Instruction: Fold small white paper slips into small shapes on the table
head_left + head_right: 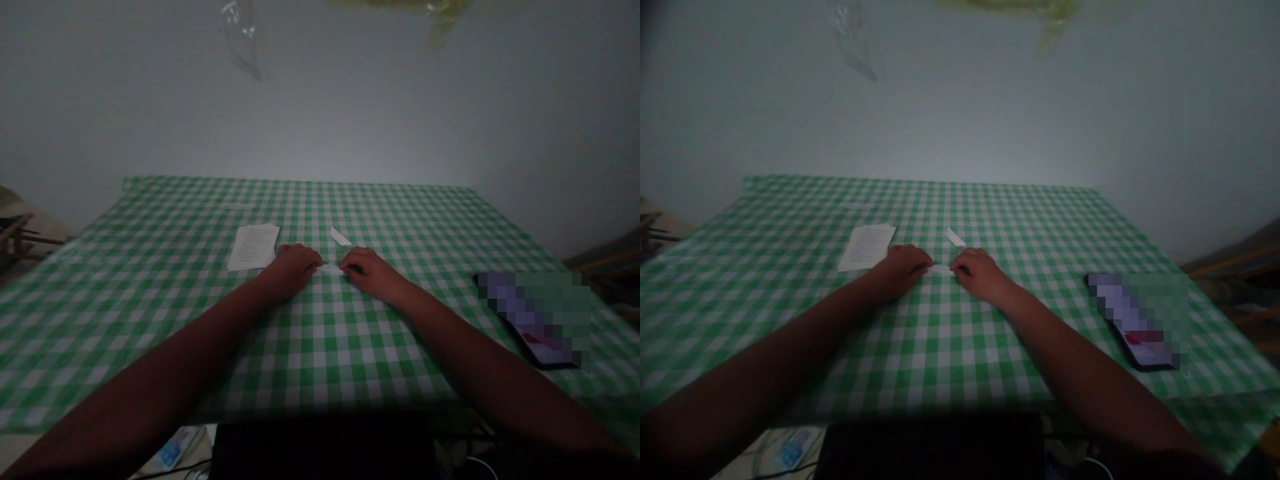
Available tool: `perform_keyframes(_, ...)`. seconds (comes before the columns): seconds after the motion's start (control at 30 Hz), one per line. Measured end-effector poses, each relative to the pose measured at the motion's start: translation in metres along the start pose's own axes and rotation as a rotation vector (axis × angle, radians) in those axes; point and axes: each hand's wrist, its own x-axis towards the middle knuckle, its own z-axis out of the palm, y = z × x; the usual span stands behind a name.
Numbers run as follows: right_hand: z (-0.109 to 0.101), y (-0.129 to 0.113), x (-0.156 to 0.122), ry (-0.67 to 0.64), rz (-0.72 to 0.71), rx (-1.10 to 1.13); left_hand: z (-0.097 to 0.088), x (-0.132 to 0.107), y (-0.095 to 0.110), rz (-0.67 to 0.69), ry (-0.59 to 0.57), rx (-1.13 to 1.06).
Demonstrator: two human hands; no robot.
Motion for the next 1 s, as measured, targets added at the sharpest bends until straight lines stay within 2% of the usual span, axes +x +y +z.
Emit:
perform_keyframes(0.27,-0.002,-0.016,0.002,0.126,0.161,-0.003,-0.003,-0.001,0.004,-0.070,0.012,-0.021)
perform_keyframes(0.47,0.000,-0.022,0.003,0.110,0.062,-0.060,-0.003,0.000,0.004,-0.080,0.011,-0.020)
perform_keyframes(1.0,0.006,-0.010,0.006,0.085,0.048,0.005,0.000,0.001,0.003,-0.053,0.015,-0.029)
